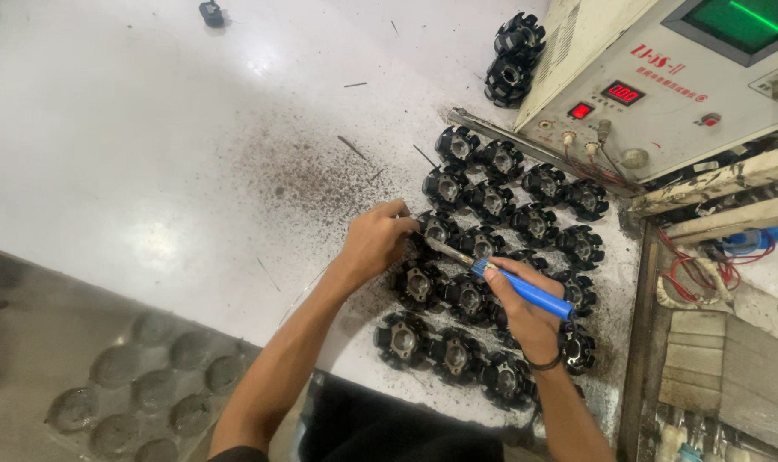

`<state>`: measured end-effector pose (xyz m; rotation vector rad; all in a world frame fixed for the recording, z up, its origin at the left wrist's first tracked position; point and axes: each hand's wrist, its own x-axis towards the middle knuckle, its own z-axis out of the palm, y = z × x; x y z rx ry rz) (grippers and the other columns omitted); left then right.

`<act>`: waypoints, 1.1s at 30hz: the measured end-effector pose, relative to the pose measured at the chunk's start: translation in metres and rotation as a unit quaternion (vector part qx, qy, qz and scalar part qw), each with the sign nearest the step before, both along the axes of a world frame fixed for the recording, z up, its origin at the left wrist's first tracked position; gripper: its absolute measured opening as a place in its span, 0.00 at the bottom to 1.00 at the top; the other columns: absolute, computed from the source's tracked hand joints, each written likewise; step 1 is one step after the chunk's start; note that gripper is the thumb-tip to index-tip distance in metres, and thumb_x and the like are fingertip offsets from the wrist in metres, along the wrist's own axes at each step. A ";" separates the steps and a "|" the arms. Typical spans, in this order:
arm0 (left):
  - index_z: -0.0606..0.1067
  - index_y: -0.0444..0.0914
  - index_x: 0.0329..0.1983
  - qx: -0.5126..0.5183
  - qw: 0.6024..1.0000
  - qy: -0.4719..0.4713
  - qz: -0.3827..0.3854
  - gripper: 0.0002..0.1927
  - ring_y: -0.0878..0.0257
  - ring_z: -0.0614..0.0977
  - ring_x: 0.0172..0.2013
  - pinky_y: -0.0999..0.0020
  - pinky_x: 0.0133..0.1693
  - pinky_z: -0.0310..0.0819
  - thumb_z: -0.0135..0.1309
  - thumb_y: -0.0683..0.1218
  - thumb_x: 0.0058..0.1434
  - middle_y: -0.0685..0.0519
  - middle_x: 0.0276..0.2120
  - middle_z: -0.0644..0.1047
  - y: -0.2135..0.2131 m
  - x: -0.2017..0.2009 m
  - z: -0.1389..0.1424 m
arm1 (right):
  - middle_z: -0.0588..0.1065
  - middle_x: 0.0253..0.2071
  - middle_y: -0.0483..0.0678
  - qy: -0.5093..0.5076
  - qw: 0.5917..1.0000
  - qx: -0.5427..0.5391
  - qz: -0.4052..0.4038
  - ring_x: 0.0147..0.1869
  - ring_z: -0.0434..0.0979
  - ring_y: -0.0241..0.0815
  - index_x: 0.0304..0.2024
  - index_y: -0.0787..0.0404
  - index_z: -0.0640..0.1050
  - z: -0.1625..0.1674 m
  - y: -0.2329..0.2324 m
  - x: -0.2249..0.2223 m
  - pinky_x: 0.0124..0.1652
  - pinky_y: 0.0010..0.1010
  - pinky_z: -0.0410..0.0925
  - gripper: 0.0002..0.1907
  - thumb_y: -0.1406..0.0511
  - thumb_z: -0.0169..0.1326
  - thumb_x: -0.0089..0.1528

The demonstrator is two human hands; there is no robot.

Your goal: The person picks up black rotor-like components one at a time, holds a wire against each one, and solders the wire in place using a soldering iron, then places the finished component into a neat grid on the workbench. The person repeats this soldering and arranging cycle across the workbench throughout the episode.

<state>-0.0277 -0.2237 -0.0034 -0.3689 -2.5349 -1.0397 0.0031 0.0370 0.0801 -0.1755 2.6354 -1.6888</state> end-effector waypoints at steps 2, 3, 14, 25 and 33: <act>0.84 0.41 0.39 0.015 1.000 -0.004 -0.001 0.18 0.55 0.83 0.40 0.58 0.38 0.81 0.54 0.31 0.51 0.51 0.37 0.81 0.000 -0.001 -0.002 | 0.83 0.36 0.46 0.007 1.000 0.004 0.007 0.35 0.78 0.29 0.47 0.65 0.84 0.001 0.001 0.000 0.35 0.17 0.68 0.13 0.66 0.63 0.61; 0.85 0.41 0.39 0.022 1.000 -0.006 -0.001 0.17 0.55 0.83 0.39 0.58 0.38 0.81 0.54 0.31 0.52 0.51 0.37 0.81 0.000 -0.001 -0.003 | 0.83 0.36 0.46 0.006 1.000 0.002 0.007 0.35 0.78 0.29 0.48 0.65 0.84 0.001 0.001 0.000 0.35 0.17 0.69 0.13 0.66 0.63 0.61; 0.84 0.38 0.38 0.044 0.998 -0.015 -0.050 0.09 0.56 0.83 0.36 0.62 0.37 0.81 0.60 0.36 0.55 0.49 0.36 0.82 0.006 -0.011 -0.025 | 0.83 0.35 0.49 -0.004 1.000 0.019 0.001 0.35 0.79 0.31 0.46 0.66 0.84 0.006 -0.004 -0.007 0.36 0.19 0.69 0.12 0.66 0.63 0.62; 0.81 0.40 0.41 0.111 0.991 0.013 0.080 0.08 0.59 0.82 0.29 0.63 0.29 0.75 0.53 0.37 0.67 0.53 0.34 0.83 -0.006 0.003 0.053 | 0.82 0.42 0.51 0.007 0.986 -0.166 -0.013 0.45 0.83 0.37 0.47 0.70 0.82 -0.006 0.027 -0.023 0.51 0.23 0.72 0.11 0.69 0.59 0.63; 0.83 0.41 0.37 -0.014 0.992 0.074 0.100 0.14 0.52 0.80 0.41 0.56 0.38 0.77 0.55 0.35 0.49 0.48 0.38 0.78 0.015 -0.061 0.028 | 0.81 0.43 0.47 0.030 0.994 -0.100 0.016 0.45 0.78 0.32 0.50 0.68 0.82 -0.024 0.019 -0.076 0.48 0.20 0.70 0.14 0.71 0.61 0.61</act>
